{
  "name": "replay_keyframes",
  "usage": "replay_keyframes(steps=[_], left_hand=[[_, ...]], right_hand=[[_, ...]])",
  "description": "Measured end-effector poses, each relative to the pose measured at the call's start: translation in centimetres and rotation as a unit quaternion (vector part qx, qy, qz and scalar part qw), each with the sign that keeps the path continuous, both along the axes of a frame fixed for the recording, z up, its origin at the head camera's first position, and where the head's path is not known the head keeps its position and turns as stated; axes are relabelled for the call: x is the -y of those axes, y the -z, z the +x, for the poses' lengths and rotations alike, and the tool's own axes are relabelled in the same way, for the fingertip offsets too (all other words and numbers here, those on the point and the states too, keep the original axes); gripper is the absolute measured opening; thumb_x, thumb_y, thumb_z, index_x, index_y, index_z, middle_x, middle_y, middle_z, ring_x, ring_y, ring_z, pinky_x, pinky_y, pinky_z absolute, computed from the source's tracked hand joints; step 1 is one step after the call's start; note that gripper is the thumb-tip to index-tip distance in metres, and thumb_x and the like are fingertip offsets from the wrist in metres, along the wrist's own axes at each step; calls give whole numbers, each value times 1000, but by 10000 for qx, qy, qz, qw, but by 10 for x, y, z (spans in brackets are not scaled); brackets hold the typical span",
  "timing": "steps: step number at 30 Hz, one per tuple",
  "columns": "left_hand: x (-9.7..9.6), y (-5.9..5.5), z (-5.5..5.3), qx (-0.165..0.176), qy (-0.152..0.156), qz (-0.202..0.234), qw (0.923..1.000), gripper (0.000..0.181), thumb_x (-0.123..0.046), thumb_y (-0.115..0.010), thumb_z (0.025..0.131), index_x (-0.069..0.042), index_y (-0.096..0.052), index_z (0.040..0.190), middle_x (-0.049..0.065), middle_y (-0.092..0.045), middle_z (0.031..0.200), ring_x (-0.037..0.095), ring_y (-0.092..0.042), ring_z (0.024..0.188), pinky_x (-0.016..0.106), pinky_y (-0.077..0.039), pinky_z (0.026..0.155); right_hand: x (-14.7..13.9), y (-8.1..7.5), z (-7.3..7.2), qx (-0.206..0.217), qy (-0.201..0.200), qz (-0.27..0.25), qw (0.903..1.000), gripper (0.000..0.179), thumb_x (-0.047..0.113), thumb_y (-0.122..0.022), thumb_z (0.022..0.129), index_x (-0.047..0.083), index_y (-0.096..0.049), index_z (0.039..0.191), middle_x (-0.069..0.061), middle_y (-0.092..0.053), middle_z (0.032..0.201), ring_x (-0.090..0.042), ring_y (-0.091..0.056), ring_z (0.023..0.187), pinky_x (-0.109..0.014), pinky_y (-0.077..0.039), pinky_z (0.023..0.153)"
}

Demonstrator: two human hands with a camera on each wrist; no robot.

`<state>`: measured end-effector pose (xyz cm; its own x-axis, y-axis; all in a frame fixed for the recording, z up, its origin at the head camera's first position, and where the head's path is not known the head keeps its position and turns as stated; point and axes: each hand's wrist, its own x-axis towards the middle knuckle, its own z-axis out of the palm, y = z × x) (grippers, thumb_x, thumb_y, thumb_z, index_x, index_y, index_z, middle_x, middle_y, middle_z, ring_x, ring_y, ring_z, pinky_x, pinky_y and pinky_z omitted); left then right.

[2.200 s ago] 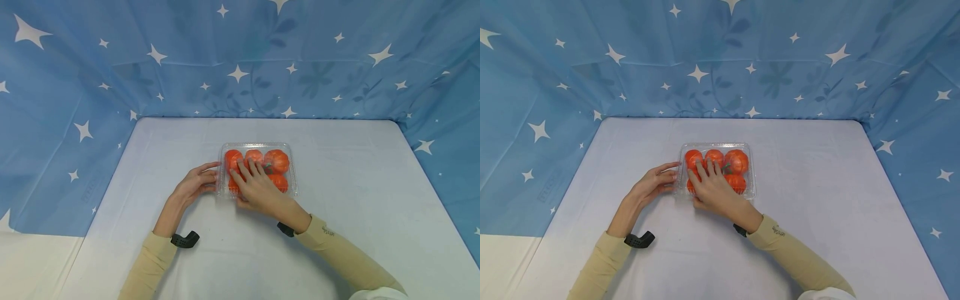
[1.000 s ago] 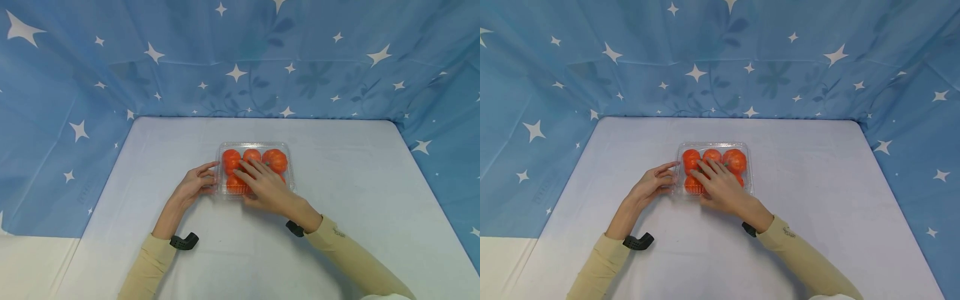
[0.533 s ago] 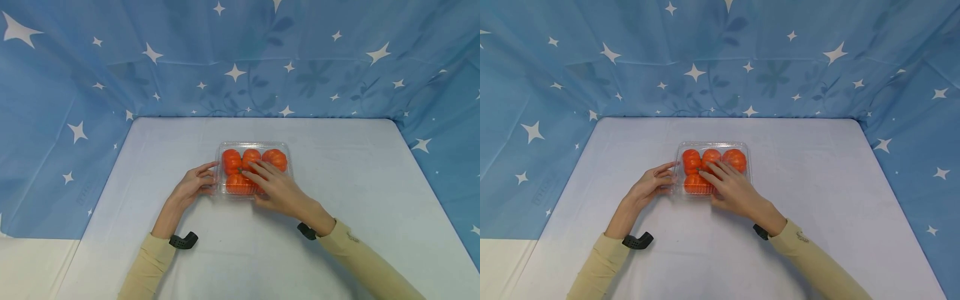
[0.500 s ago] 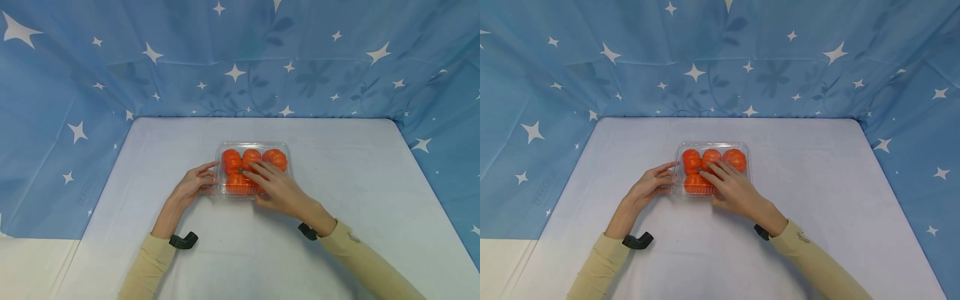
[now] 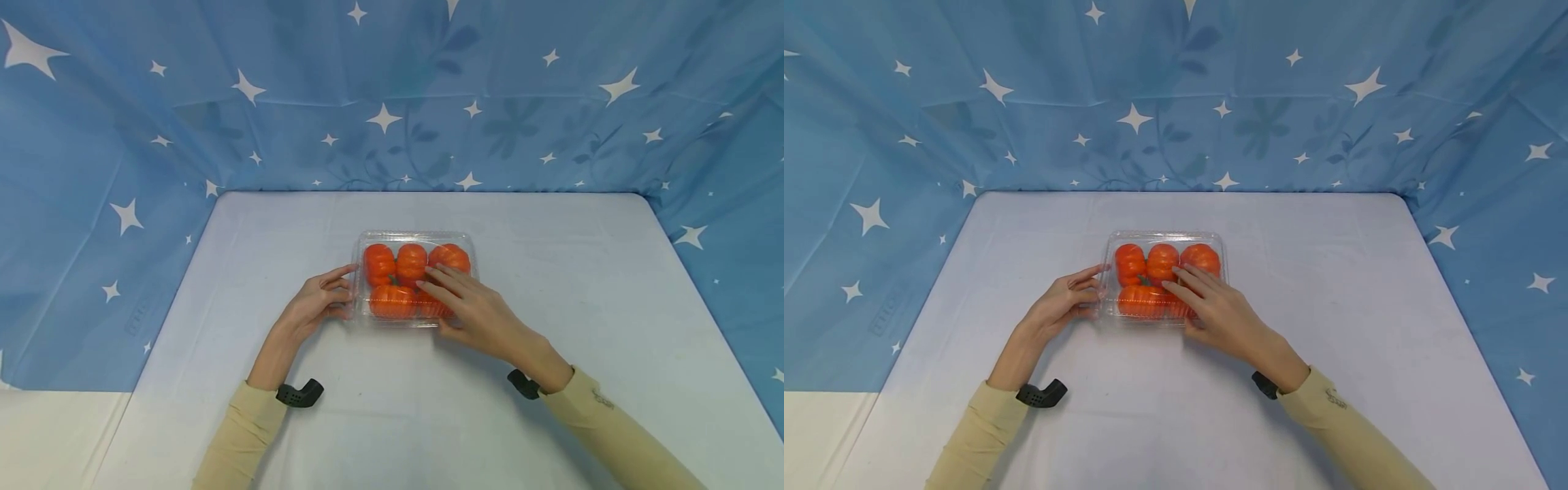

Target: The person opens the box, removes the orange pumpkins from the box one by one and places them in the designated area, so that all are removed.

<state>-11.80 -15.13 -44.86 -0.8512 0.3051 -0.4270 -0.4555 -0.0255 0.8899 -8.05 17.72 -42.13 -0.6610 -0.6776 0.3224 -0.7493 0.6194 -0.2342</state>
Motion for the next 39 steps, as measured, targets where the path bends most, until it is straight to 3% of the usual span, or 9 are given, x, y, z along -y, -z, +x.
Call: replay_keyframes(steps=[8,17,26,33,35,37,39], left_hand=[[0,-1,1,-104,90,-31,9999,62,3,-61,95,-12,-47,154,4,-53,105,12,-59,75,25,-60,60],[0,-2,-1,-177,187,-42,9997,62,4,-60,96,-9,-45,154,4,-52,104,11,-59,71,26,-61,60],[1,-3,-2,-204,254,-37,9995,64,5,-61,94,-7,-45,154,5,-53,103,12,-59,69,26,-61,59],[2,-1,-3,-175,236,-24,9996,64,6,-61,95,-6,-44,155,4,-53,103,13,-59,68,26,-61,58],[2,-1,-3,-166,218,-21,9996,64,5,-61,95,-6,-44,155,4,-53,103,13,-59,68,26,-61,58],[2,0,-3,-150,183,-19,9997,63,6,-61,94,-6,-44,154,4,-53,102,13,-59,68,26,-61,57],[1,0,-3,-127,143,-8,9998,63,6,-61,94,-7,-45,154,3,-54,102,13,-59,67,26,-61,57]], right_hand=[[-13,1,2,-113,-68,-183,9997,75,9,-83,77,9,-55,147,-17,-52,153,-36,-52,139,-57,-48,109],[-22,3,4,3,62,-164,9998,70,9,-78,81,12,-55,148,-15,-53,153,-33,-51,141,-56,-43,114],[-30,10,2,-336,91,-395,9986,68,9,-80,78,9,-59,143,-19,-58,147,-40,-53,137,-60,-44,112],[-35,10,4,-429,419,-340,9976,65,14,-80,78,10,-60,139,-28,-52,148,-57,-48,135,-65,-54,94],[-35,8,5,-285,495,-321,9979,66,14,-81,78,10,-59,140,-30,-50,149,-58,-50,132,-55,-61,83],[-36,8,7,-91,519,-290,9982,69,14,-81,79,10,-56,143,-31,-48,151,-49,-66,114,-41,-64,71],[-36,7,8,82,484,-269,9984,72,12,-82,79,10,-54,145,-31,-45,152,-36,-73,95,-29,-60,61]])
